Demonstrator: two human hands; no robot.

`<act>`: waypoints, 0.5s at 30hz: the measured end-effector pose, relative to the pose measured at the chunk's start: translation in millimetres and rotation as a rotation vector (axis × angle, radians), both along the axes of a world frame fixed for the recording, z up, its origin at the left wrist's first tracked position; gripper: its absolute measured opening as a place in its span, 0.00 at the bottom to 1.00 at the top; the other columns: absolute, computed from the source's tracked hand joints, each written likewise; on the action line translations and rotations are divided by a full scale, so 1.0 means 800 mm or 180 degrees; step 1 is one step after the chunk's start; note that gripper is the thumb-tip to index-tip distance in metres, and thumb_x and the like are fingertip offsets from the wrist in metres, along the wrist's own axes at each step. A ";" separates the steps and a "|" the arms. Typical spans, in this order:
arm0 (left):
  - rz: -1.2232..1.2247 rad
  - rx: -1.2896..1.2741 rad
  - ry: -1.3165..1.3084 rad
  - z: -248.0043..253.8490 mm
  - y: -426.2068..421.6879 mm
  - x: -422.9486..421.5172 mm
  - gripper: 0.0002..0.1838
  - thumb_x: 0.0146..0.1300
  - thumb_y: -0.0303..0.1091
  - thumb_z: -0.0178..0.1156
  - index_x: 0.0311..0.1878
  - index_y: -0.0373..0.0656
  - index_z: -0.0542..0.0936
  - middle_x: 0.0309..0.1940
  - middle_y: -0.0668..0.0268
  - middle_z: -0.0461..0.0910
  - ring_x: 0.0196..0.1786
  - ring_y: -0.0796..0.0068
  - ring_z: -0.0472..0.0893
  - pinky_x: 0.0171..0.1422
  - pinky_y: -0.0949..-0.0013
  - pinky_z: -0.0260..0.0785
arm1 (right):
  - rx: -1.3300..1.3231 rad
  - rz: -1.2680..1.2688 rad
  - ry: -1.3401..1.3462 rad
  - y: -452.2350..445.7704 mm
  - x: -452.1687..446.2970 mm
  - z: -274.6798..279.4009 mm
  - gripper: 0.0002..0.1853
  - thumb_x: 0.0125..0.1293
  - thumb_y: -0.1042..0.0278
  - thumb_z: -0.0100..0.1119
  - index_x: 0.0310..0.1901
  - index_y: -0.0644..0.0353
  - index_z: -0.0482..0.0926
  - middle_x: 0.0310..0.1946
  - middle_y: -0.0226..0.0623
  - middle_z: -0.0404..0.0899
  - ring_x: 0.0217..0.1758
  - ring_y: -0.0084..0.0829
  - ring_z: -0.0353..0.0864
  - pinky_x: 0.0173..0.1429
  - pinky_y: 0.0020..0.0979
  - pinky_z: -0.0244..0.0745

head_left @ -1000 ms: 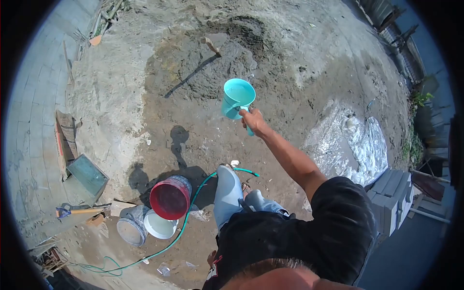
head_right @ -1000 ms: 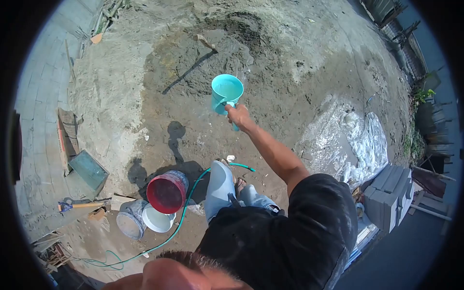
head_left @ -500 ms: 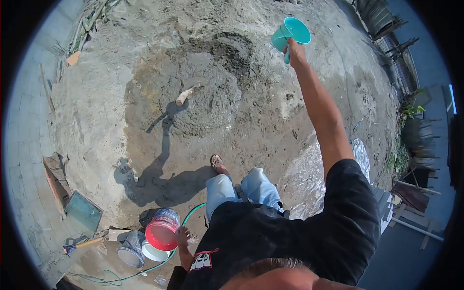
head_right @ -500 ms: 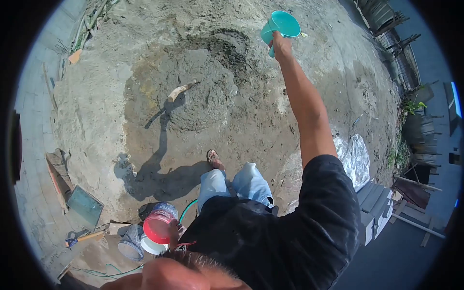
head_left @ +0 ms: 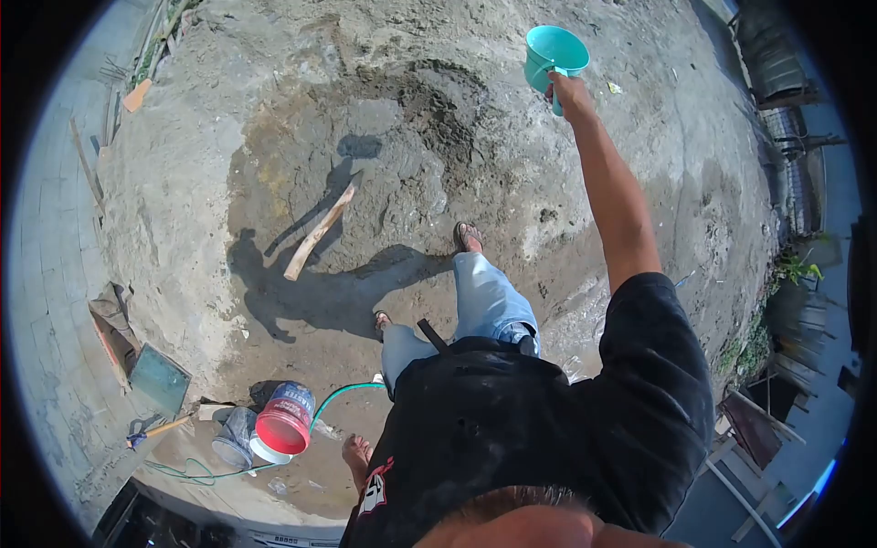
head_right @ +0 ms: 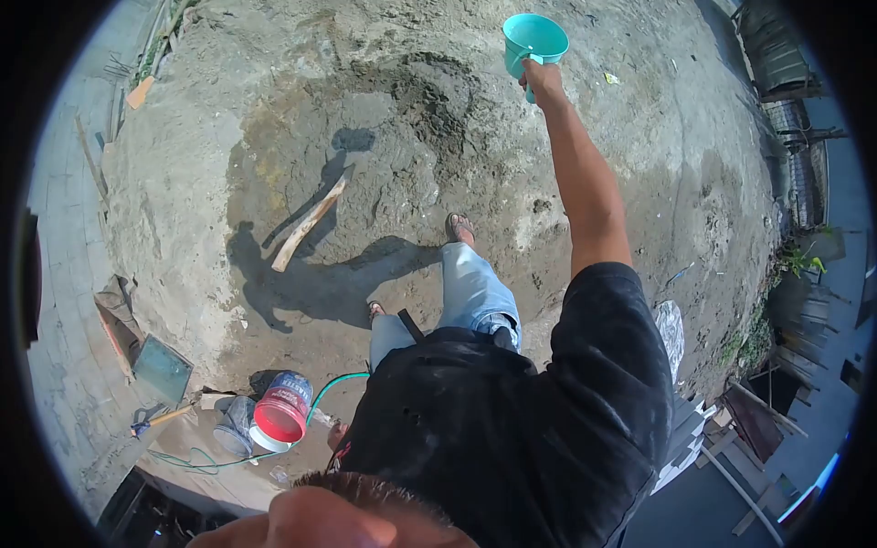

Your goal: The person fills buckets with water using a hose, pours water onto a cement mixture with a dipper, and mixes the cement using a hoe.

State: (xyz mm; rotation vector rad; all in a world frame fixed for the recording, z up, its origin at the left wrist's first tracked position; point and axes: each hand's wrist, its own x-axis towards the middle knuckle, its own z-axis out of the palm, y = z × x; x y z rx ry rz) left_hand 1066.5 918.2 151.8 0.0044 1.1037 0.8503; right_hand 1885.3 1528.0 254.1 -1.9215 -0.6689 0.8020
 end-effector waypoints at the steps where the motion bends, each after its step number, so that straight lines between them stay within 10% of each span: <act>1: -0.0589 -0.0435 0.1491 0.019 -0.011 0.066 0.17 0.63 0.46 0.55 0.50 0.46 0.75 0.41 0.67 0.77 0.38 0.69 0.78 0.38 0.62 0.71 | -0.0103 0.0141 0.0029 0.021 0.013 0.004 0.16 0.58 0.61 0.56 0.31 0.71 0.78 0.21 0.42 0.78 0.22 0.32 0.77 0.28 0.34 0.71; 3: -0.1600 -0.1077 0.2675 0.049 -0.010 0.164 0.17 0.63 0.46 0.55 0.50 0.46 0.75 0.41 0.67 0.77 0.38 0.69 0.78 0.39 0.62 0.71 | -0.0392 0.0286 0.0018 0.053 0.054 -0.042 0.17 0.57 0.61 0.56 0.32 0.72 0.78 0.21 0.43 0.79 0.21 0.32 0.78 0.26 0.34 0.72; 15: -0.2223 -0.1037 0.3148 0.096 0.069 0.354 0.17 0.62 0.46 0.56 0.49 0.46 0.76 0.39 0.66 0.78 0.39 0.66 0.79 0.41 0.62 0.71 | -0.2265 0.2187 -0.1217 0.153 0.128 -0.141 0.12 0.55 0.68 0.50 0.21 0.66 0.78 0.18 0.42 0.79 0.20 0.34 0.80 0.26 0.39 0.72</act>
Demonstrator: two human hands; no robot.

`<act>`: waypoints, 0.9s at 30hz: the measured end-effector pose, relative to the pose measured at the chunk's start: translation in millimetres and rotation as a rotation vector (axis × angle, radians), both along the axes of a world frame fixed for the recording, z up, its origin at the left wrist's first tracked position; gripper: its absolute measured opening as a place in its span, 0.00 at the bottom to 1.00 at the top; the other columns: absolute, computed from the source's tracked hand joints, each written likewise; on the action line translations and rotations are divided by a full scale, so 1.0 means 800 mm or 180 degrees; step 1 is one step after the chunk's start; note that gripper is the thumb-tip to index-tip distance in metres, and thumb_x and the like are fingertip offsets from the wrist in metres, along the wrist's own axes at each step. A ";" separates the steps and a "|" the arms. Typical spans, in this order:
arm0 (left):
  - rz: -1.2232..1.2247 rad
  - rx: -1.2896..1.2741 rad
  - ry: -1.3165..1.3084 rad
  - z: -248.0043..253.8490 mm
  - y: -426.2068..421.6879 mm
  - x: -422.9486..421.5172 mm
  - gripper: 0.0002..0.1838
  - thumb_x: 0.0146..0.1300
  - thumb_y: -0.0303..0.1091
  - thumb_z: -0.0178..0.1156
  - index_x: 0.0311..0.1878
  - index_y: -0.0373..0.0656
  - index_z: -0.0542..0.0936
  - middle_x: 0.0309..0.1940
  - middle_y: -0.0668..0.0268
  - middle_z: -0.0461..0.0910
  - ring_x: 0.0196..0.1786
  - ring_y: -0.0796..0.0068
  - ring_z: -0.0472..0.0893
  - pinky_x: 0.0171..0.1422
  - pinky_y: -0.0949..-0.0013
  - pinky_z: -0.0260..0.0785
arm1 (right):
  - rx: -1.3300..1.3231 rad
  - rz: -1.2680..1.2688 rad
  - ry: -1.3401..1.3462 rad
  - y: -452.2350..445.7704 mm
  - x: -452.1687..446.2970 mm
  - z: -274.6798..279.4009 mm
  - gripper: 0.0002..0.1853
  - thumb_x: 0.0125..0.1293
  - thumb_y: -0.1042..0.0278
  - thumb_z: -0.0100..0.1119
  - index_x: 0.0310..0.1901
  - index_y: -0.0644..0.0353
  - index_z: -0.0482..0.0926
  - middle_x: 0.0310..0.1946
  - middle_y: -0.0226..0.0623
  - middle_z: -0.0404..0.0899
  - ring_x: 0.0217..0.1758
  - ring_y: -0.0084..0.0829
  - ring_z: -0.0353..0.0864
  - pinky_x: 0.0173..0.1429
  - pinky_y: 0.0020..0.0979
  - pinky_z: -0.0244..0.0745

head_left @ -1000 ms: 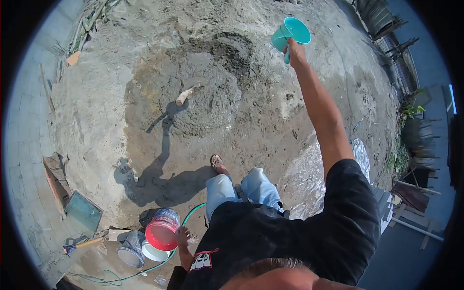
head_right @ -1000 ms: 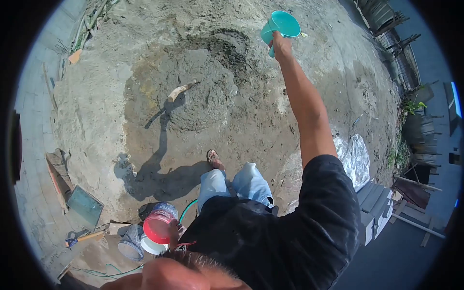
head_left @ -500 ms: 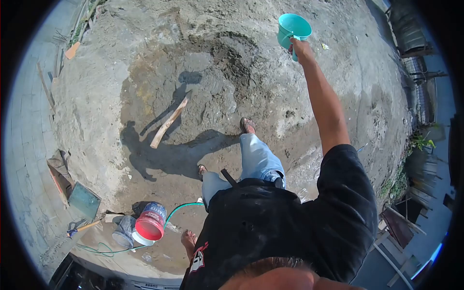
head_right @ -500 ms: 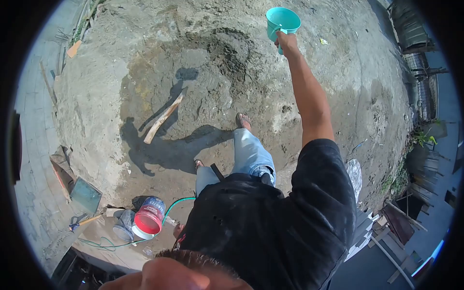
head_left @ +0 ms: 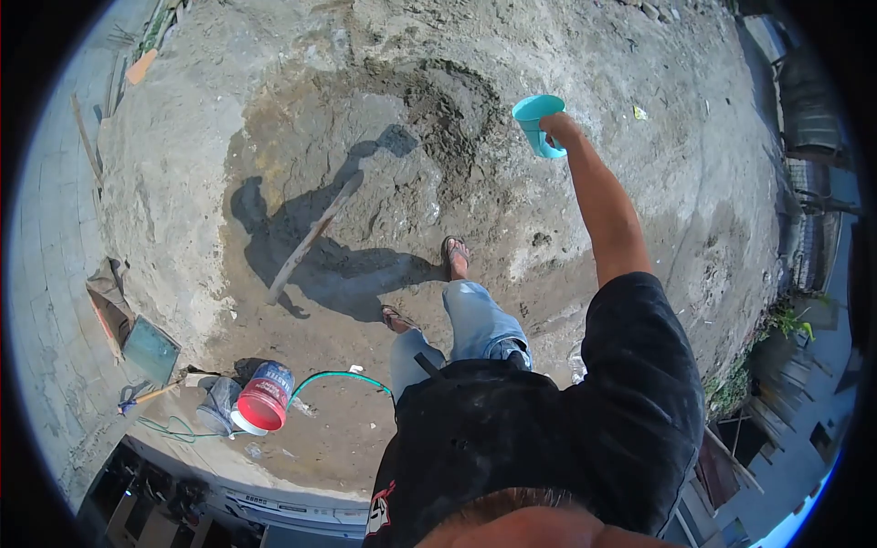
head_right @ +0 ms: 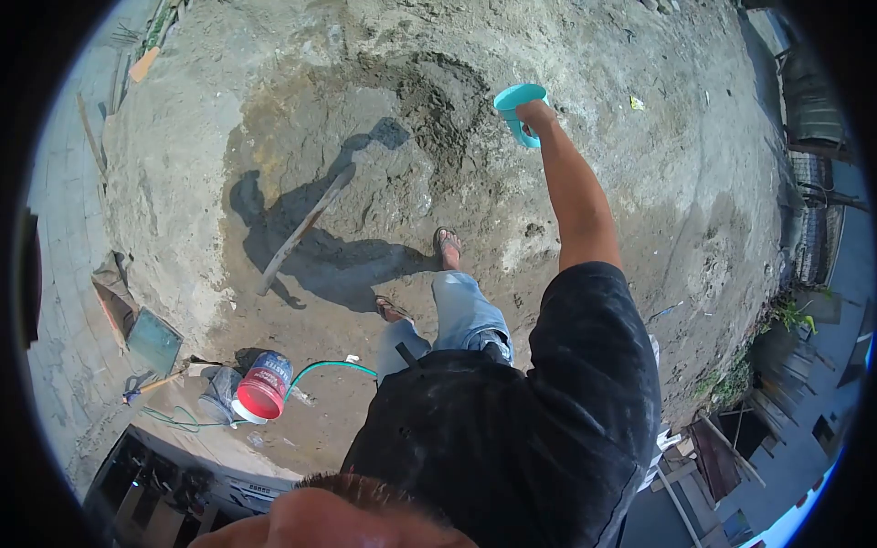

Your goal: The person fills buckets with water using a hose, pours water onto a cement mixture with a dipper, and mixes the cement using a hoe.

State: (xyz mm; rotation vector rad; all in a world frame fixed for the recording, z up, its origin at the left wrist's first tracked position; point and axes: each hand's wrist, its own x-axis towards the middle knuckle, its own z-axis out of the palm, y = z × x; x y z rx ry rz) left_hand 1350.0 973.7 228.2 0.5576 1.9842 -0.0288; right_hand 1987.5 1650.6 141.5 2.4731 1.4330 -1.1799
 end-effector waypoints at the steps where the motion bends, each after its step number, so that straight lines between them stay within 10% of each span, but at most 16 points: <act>1: -0.0019 -0.0006 0.0013 0.001 0.003 0.006 0.17 0.62 0.46 0.56 0.49 0.46 0.76 0.39 0.66 0.78 0.39 0.66 0.79 0.41 0.62 0.71 | -0.0094 -0.0763 0.0297 0.008 -0.008 0.006 0.11 0.53 0.69 0.50 0.20 0.66 0.76 0.16 0.42 0.76 0.18 0.33 0.76 0.23 0.40 0.68; 17: -0.0621 -0.0015 0.0250 0.010 0.003 0.047 0.17 0.61 0.46 0.57 0.47 0.45 0.78 0.38 0.64 0.80 0.40 0.63 0.80 0.43 0.61 0.72 | -0.0073 -0.0501 0.0324 0.002 0.014 0.001 0.14 0.59 0.70 0.45 0.23 0.65 0.79 0.20 0.46 0.80 0.19 0.36 0.81 0.26 0.40 0.75; 27: -0.0888 0.0078 0.0367 0.014 -0.018 0.072 0.17 0.60 0.46 0.58 0.46 0.44 0.78 0.36 0.64 0.81 0.41 0.61 0.80 0.45 0.61 0.72 | -0.0709 -0.0170 -0.0669 0.005 0.033 -0.040 0.21 0.64 0.59 0.41 0.48 0.62 0.79 0.49 0.46 0.80 0.53 0.41 0.80 0.58 0.37 0.73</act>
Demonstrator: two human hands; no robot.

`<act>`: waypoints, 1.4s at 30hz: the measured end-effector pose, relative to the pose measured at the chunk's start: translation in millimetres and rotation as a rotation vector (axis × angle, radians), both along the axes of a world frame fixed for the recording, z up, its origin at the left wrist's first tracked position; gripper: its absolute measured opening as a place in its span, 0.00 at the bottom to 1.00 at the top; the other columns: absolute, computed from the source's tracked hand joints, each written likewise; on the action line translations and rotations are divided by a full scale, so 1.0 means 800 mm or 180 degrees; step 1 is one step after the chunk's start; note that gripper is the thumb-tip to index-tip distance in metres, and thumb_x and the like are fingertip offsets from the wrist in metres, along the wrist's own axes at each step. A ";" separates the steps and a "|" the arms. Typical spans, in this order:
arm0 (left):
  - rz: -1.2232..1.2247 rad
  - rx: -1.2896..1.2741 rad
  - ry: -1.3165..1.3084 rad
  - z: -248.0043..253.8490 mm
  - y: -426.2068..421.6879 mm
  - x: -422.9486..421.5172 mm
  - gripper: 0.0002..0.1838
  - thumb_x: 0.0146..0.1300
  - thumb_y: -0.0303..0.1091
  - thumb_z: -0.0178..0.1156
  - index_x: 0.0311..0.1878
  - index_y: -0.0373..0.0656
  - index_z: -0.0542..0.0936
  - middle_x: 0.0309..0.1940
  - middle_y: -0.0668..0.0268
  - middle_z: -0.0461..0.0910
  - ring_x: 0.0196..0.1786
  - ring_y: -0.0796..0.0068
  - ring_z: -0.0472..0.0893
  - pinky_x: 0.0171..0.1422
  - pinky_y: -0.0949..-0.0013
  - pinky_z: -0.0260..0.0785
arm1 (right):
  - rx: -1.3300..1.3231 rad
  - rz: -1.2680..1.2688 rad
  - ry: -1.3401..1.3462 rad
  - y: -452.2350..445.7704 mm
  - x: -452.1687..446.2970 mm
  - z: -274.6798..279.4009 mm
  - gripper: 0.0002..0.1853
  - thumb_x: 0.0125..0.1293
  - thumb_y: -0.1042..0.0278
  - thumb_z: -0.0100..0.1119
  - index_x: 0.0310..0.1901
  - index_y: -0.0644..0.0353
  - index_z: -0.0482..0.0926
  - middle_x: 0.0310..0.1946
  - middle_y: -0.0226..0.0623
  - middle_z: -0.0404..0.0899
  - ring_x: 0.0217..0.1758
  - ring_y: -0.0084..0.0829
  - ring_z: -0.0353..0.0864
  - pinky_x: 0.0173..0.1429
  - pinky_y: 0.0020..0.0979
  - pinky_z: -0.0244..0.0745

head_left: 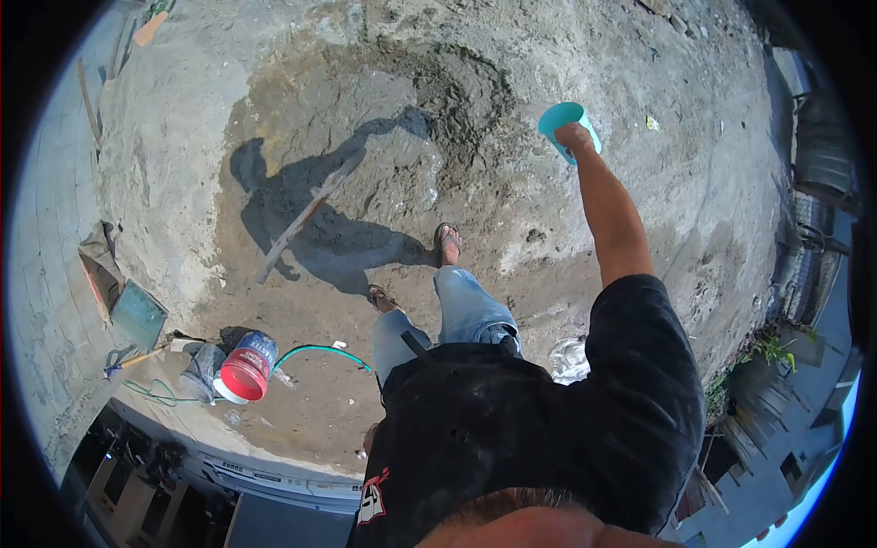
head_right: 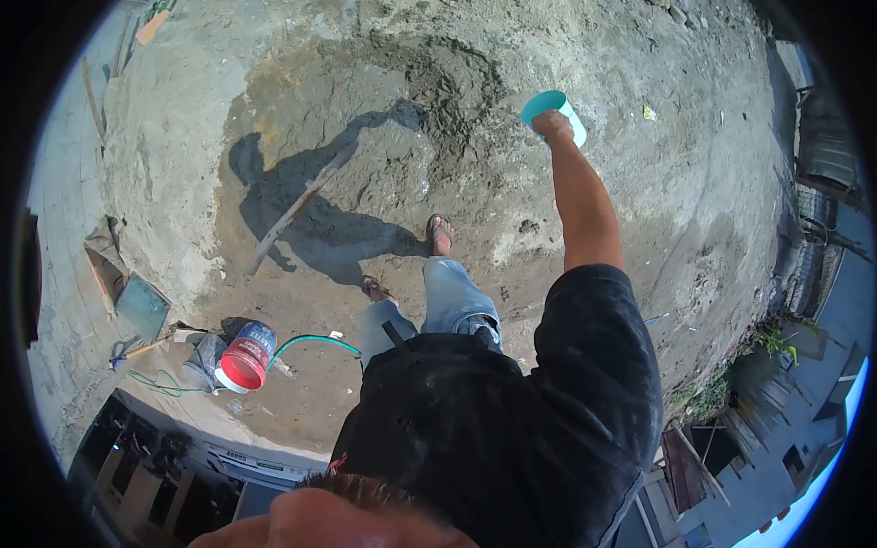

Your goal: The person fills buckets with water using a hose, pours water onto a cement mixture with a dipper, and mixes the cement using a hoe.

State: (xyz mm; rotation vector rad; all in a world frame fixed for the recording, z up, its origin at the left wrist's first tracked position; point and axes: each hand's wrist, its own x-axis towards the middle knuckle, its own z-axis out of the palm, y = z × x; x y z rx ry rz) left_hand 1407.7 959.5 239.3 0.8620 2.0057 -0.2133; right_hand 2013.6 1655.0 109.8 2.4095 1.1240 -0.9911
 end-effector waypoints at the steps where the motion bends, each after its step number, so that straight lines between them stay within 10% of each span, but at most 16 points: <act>1: -0.0006 0.0009 0.0010 0.001 -0.001 0.004 0.17 0.60 0.46 0.58 0.46 0.44 0.78 0.36 0.64 0.81 0.41 0.61 0.80 0.45 0.61 0.72 | 0.0127 -0.0029 -0.0130 -0.002 -0.002 0.005 0.23 0.65 0.57 0.40 0.52 0.61 0.78 0.53 0.47 0.78 0.57 0.42 0.78 0.61 0.37 0.71; 13: -0.0084 0.0407 0.0130 -0.005 -0.051 0.055 0.17 0.59 0.46 0.59 0.44 0.44 0.79 0.35 0.63 0.82 0.42 0.58 0.81 0.47 0.61 0.73 | 0.0182 0.0745 -0.1306 0.026 0.007 0.073 0.25 0.72 0.56 0.31 0.56 0.60 0.76 0.59 0.43 0.74 0.61 0.42 0.75 0.62 0.39 0.71; 17: 0.0115 0.1581 0.0068 -0.035 -0.095 0.048 0.15 0.59 0.42 0.61 0.42 0.40 0.78 0.32 0.59 0.80 0.40 0.59 0.82 0.43 0.61 0.73 | 0.1070 0.0486 -0.1852 0.051 0.040 0.075 0.21 0.71 0.55 0.36 0.46 0.54 0.80 0.47 0.41 0.82 0.48 0.41 0.83 0.48 0.45 0.79; 18: 0.1862 0.1605 -0.0942 -0.069 -0.127 0.052 0.14 0.59 0.41 0.62 0.42 0.41 0.77 0.31 0.63 0.78 0.34 0.67 0.80 0.38 0.66 0.72 | 0.1272 0.0392 -0.2076 0.056 0.033 0.093 0.20 0.70 0.55 0.36 0.45 0.54 0.80 0.43 0.39 0.84 0.45 0.42 0.84 0.46 0.45 0.79; 25: 0.3889 0.0647 -0.1295 -0.065 -0.101 0.033 0.17 0.58 0.46 0.62 0.46 0.47 0.77 0.33 0.70 0.77 0.29 0.77 0.76 0.36 0.63 0.70 | 0.1893 0.0350 -0.2019 0.087 0.020 0.180 0.28 0.69 0.49 0.29 0.49 0.60 0.78 0.50 0.45 0.79 0.50 0.46 0.81 0.53 0.47 0.74; 28: 0.4615 0.0572 -0.1040 -0.073 -0.100 0.021 0.18 0.57 0.48 0.63 0.46 0.48 0.77 0.34 0.71 0.77 0.31 0.76 0.77 0.38 0.60 0.71 | 0.2005 0.1522 -0.1868 0.069 -0.054 0.237 0.23 0.58 0.55 0.48 0.46 0.67 0.76 0.48 0.53 0.79 0.51 0.51 0.79 0.55 0.47 0.73; 35: 0.5056 0.1107 -0.1411 -0.152 -0.170 -0.080 0.27 0.56 0.44 0.66 0.55 0.39 0.74 0.25 0.70 0.73 0.23 0.78 0.73 0.25 0.72 0.65 | 0.2730 -0.0193 0.2032 -0.084 -0.426 0.315 0.16 0.61 0.57 0.55 0.30 0.64 0.76 0.20 0.30 0.71 0.18 0.24 0.68 0.22 0.29 0.64; 42: 0.4675 0.2528 -0.0886 -0.039 -0.088 -0.280 0.36 0.58 0.51 0.63 0.62 0.32 0.68 0.38 0.67 0.76 0.38 0.80 0.75 0.39 0.73 0.70 | 0.1474 0.1685 0.3544 -0.283 -0.858 0.317 0.11 0.58 0.66 0.56 0.38 0.65 0.76 0.25 0.33 0.75 0.22 0.23 0.72 0.27 0.26 0.67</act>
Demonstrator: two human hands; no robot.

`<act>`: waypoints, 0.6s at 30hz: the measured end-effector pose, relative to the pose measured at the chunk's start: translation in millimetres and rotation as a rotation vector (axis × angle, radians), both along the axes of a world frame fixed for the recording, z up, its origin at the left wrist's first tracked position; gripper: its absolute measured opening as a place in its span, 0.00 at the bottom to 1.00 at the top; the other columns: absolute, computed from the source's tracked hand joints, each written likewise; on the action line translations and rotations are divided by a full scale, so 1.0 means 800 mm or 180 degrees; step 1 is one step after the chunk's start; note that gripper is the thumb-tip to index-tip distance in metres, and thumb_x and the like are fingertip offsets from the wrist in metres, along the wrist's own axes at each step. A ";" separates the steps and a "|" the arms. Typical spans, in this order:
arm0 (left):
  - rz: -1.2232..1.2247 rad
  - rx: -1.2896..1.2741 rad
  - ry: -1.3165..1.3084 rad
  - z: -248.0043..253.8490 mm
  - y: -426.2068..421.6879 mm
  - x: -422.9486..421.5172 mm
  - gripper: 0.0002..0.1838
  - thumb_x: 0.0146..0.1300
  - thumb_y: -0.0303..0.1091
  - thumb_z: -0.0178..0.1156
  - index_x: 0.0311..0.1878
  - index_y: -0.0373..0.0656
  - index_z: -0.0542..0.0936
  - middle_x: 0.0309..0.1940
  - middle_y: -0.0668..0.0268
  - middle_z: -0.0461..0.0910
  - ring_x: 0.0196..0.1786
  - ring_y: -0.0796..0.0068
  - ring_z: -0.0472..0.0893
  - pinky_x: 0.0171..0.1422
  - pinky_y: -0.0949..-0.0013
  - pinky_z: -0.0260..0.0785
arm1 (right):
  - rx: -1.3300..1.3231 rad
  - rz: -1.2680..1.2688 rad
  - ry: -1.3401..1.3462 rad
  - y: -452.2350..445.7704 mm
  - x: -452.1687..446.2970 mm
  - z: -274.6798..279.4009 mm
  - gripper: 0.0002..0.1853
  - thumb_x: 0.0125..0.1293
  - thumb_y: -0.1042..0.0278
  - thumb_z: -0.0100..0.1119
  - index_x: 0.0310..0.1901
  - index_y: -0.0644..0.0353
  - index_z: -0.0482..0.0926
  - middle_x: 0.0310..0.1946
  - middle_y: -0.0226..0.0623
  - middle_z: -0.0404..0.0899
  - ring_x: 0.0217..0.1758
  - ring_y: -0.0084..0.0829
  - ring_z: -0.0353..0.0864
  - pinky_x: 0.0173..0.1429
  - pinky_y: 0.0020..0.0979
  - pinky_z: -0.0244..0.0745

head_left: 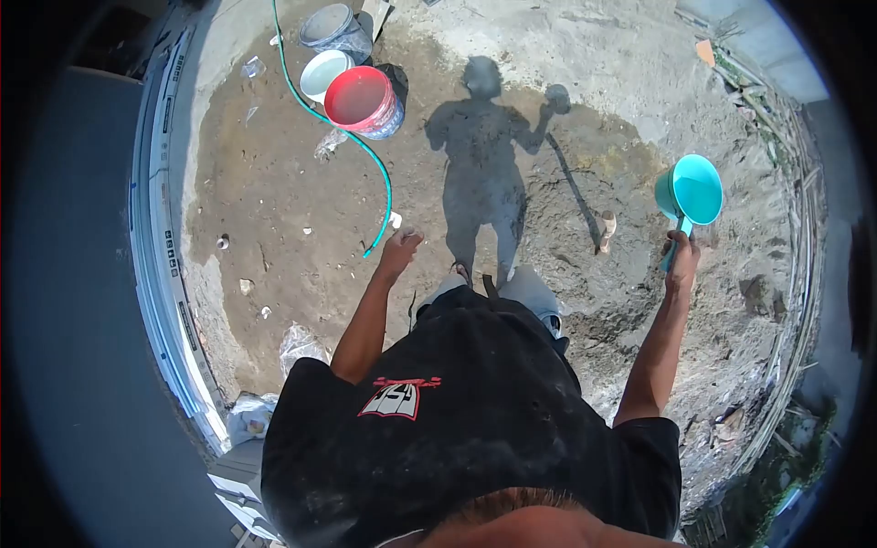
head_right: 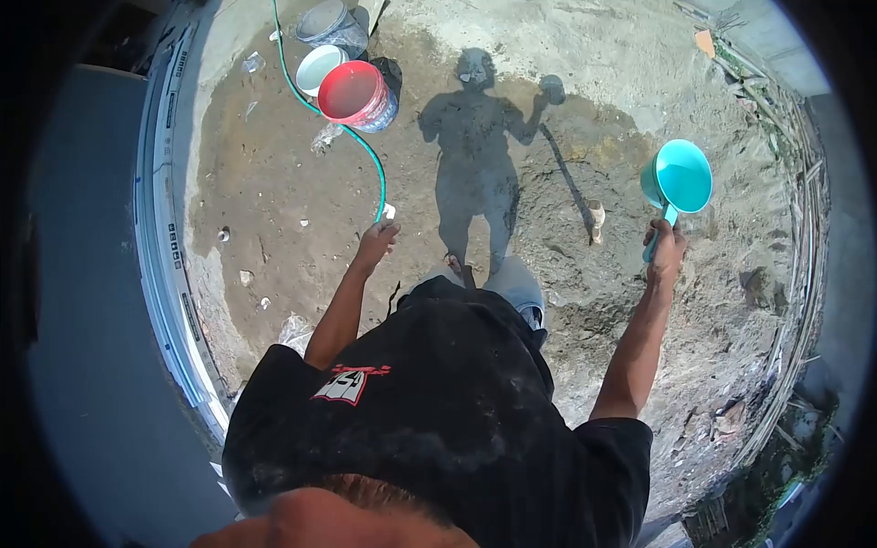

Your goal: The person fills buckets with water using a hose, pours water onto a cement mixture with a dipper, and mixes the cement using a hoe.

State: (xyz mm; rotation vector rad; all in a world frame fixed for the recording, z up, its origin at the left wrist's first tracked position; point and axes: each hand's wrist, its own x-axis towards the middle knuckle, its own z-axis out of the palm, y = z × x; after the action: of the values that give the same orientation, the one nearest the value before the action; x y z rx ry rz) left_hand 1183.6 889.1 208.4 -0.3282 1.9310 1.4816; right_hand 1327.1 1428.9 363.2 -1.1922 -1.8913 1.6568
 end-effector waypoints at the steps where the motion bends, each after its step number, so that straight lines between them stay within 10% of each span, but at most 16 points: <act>1: -0.0101 0.0149 0.0067 0.018 0.024 -0.021 0.36 0.59 0.52 0.61 0.62 0.33 0.69 0.41 0.66 0.76 0.40 0.79 0.75 0.42 0.73 0.70 | -0.0071 0.0342 0.0051 -0.041 -0.056 -0.001 0.14 0.59 0.66 0.56 0.44 0.66 0.75 0.27 0.35 0.76 0.22 0.22 0.72 0.27 0.25 0.68; 8: 0.0393 0.1967 -0.0329 0.070 0.150 -0.157 0.31 0.64 0.56 0.56 0.58 0.39 0.72 0.39 0.68 0.76 0.39 0.78 0.74 0.44 0.71 0.67 | -0.0451 0.2516 0.0030 -0.325 -0.337 -0.038 0.32 0.59 0.71 0.53 0.66 0.70 0.61 0.25 0.27 0.73 0.23 0.19 0.69 0.27 0.23 0.65; 10: 0.0847 0.2614 -0.0699 0.056 0.137 -0.206 0.24 0.65 0.57 0.54 0.50 0.45 0.73 0.37 0.68 0.76 0.40 0.74 0.75 0.46 0.67 0.67 | -0.0536 0.2992 0.0001 -0.385 -0.389 -0.075 0.32 0.61 0.69 0.51 0.67 0.71 0.59 0.43 0.45 0.79 0.38 0.28 0.79 0.42 0.28 0.75; 12: 0.1183 0.2635 -0.0563 0.035 0.099 -0.257 0.23 0.65 0.56 0.54 0.50 0.45 0.73 0.36 0.67 0.77 0.40 0.73 0.77 0.45 0.67 0.68 | 0.0458 0.3740 0.0278 -0.424 -0.435 -0.143 0.35 0.65 0.66 0.53 0.71 0.66 0.53 0.46 0.43 0.78 0.46 0.29 0.78 0.50 0.31 0.74; 16: 0.1702 0.1706 -0.0754 0.041 -0.003 -0.336 0.17 0.67 0.48 0.54 0.49 0.45 0.70 0.32 0.65 0.78 0.35 0.71 0.80 0.36 0.67 0.73 | -0.0642 0.3926 0.0001 -0.472 -0.503 -0.163 0.35 0.65 0.60 0.56 0.69 0.66 0.57 0.49 0.48 0.78 0.48 0.33 0.79 0.51 0.33 0.74; 18: 0.1663 0.1100 -0.0619 -0.034 -0.044 -0.368 0.17 0.66 0.46 0.56 0.47 0.43 0.71 0.29 0.63 0.78 0.28 0.72 0.79 0.29 0.68 0.72 | 0.0749 0.4433 -0.0566 -0.450 -0.534 -0.168 0.34 0.63 0.54 0.59 0.65 0.68 0.64 0.47 0.53 0.79 0.48 0.38 0.81 0.51 0.36 0.75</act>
State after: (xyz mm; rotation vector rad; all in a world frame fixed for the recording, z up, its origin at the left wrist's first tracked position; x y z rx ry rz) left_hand 888.8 853.7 181.5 -0.8277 1.4599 1.9938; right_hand 900.2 1068.9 229.1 0.2995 -3.2102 1.6966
